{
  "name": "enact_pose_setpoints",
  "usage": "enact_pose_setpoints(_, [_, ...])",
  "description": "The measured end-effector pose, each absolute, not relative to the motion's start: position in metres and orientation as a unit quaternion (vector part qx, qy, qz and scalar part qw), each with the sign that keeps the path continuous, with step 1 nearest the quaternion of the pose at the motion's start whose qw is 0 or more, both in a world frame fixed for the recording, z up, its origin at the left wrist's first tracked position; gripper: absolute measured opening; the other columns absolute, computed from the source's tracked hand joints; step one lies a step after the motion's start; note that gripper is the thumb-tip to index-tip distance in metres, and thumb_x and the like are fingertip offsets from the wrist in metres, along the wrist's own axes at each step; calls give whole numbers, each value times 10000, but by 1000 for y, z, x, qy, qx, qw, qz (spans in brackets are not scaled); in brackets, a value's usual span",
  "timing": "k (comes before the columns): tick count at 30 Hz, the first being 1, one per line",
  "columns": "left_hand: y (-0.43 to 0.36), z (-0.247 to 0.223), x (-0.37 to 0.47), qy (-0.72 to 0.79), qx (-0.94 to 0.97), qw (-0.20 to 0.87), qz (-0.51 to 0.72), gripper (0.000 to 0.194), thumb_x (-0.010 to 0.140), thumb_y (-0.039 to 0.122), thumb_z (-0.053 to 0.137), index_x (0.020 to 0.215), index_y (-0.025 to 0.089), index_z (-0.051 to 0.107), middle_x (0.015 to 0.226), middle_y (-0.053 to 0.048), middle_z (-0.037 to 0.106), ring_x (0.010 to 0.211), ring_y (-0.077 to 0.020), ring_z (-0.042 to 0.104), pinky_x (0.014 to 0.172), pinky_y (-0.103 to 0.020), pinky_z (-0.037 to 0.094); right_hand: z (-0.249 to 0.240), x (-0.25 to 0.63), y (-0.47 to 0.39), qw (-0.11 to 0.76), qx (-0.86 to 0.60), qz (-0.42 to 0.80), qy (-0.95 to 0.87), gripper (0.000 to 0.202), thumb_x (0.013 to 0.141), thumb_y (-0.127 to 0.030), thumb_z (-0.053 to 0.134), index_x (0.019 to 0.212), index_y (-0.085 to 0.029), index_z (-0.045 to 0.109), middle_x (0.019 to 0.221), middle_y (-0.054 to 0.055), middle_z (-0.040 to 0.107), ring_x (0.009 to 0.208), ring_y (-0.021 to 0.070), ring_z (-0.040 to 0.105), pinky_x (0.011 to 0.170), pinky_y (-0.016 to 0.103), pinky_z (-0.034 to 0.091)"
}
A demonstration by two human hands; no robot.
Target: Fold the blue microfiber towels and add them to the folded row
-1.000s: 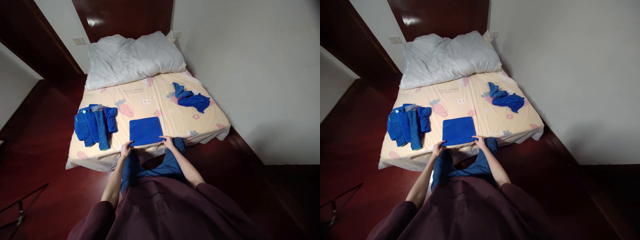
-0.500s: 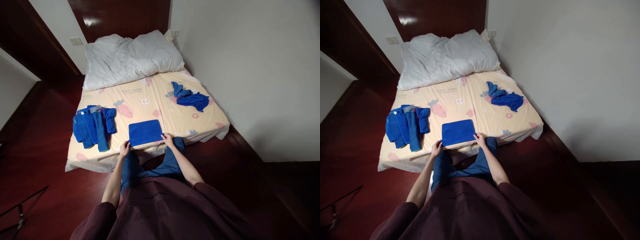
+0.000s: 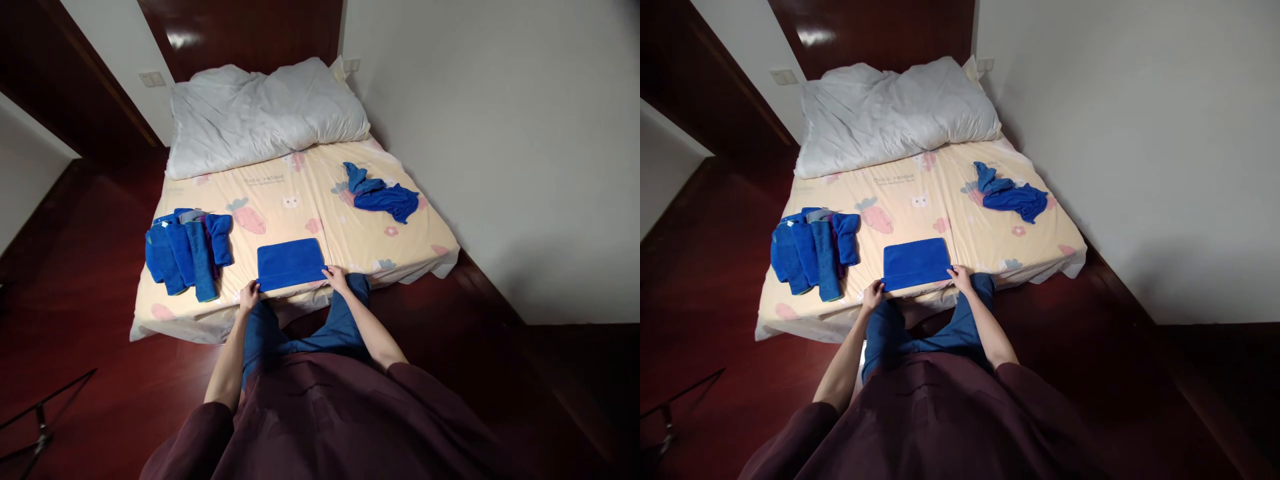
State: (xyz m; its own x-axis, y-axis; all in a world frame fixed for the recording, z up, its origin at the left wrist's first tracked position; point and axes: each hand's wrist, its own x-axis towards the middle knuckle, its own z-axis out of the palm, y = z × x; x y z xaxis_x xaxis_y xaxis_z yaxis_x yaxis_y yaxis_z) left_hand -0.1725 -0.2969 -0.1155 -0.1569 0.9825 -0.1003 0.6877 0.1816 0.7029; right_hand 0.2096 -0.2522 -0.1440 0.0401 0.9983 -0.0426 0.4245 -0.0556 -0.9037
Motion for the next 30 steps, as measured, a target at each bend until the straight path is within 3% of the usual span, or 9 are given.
enact_pose_setpoints(9, [-297,-122,-174,714,571,287,285,294,933,355,536,1082,160,699,1130,-139,770,1114,-282,717,1010,-400,544,-146,211,-250,389,-602,390,-577,336,857,-523,591,712,-220,582,756,65,704,749,217,683,705,294,552])
enact_pose_setpoints(16, [-303,-129,-174,716,541,297,326,269,869,389,619,1012,175,694,998,-115,793,970,-268,761,933,-408,593,-148,211,-251,403,-602,385,-571,346,810,-555,660,784,-210,652,718,63,720,716,229,698,695,327,575])
enact_pose_setpoints(22, [-304,-133,-169,720,525,293,346,251,852,379,646,986,171,689,932,-121,778,913,-276,761,924,-445,604,-146,206,-255,398,-627,360,-565,315,829,-475,656,906,-174,705,845,119,758,798,273,737,795,415,609])
enact_pose_setpoints(26, [-308,-125,-163,691,575,220,379,359,904,346,599,1203,154,654,1153,-167,726,1066,-292,718,988,-482,583,-130,204,-262,404,-629,261,-612,379,900,-363,617,1207,-156,696,1154,170,744,1065,305,713,1011,499,558])
enact_pose_setpoints(30, [-314,-114,-152,604,703,134,350,421,981,299,504,1372,171,590,1468,-165,578,1390,-293,539,1191,-502,441,-112,201,-275,370,-540,152,-741,401,1004,-281,506,1370,-207,653,1418,106,654,1344,250,585,1186,450,438])
